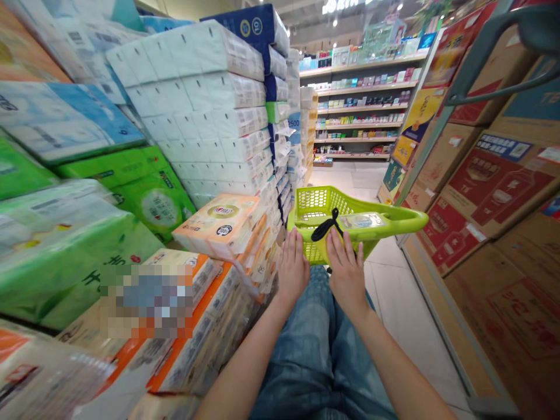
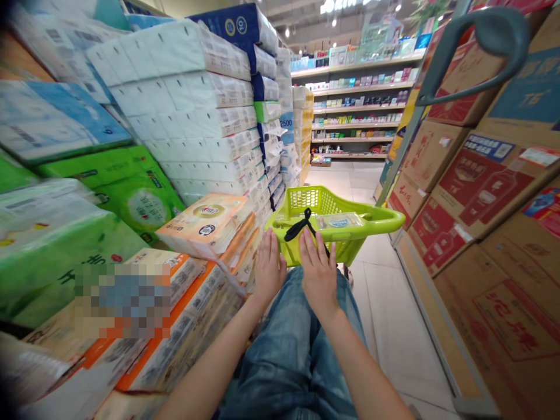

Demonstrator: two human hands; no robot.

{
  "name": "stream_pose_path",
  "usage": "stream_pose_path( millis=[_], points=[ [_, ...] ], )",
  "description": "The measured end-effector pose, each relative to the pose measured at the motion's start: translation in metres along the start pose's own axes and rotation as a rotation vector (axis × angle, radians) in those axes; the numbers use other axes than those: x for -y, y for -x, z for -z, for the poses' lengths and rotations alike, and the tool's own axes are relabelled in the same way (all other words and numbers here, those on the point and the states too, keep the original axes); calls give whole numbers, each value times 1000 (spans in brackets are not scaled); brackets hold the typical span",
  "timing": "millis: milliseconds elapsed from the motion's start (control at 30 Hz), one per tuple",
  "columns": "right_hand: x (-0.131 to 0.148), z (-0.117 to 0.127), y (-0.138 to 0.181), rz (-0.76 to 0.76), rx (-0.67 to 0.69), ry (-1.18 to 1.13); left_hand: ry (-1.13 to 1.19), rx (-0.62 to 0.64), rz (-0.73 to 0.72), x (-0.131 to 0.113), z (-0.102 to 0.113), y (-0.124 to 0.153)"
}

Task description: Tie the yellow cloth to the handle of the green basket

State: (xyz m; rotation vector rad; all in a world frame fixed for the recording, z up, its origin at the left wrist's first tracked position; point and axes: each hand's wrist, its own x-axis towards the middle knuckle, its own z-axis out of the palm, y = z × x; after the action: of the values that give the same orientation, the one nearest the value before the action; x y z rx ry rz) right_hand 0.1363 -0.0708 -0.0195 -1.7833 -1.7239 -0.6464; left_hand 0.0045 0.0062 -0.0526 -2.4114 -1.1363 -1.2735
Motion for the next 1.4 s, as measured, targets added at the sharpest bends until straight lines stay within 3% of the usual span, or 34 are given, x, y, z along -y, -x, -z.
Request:
stream_pose_path(
  millis=[100, 200, 333, 433, 633, 800, 900, 1033, 1133, 1400],
  points=[
    [-9, 6, -1, -171, -51, 6, 12, 15, 10, -3, 1, -1],
    [5, 6, -8, -257, -69, -20, 13, 11, 22, -4, -1, 0],
    [40, -4, -16, -105, -2, -70, -32, 4, 32, 0, -8, 3],
    [51, -11, -16, -9, 21, -111, -62, 6, 27, 4, -10, 5],
    [6, -2, -4, 56, 20, -11, -4, 7, 6, 1, 0, 1],
    [-19, 3, 1, -184, -64, 7, -5, 6, 17, -6, 2, -1],
    [0, -2, -3, -218, -82, -14, -1, -12, 38, -7, -2, 0],
    [38, -12, -10, -71, -36, -66, -12, -24, 39, -3, -7, 2],
    [50, -14, -12, -20, -18, -106, -37, -29, 50, 0, -9, 2],
    [-3, -1, 0, -84, -21, 16, -60, -26, 23, -5, -8, 1]
  ],
)
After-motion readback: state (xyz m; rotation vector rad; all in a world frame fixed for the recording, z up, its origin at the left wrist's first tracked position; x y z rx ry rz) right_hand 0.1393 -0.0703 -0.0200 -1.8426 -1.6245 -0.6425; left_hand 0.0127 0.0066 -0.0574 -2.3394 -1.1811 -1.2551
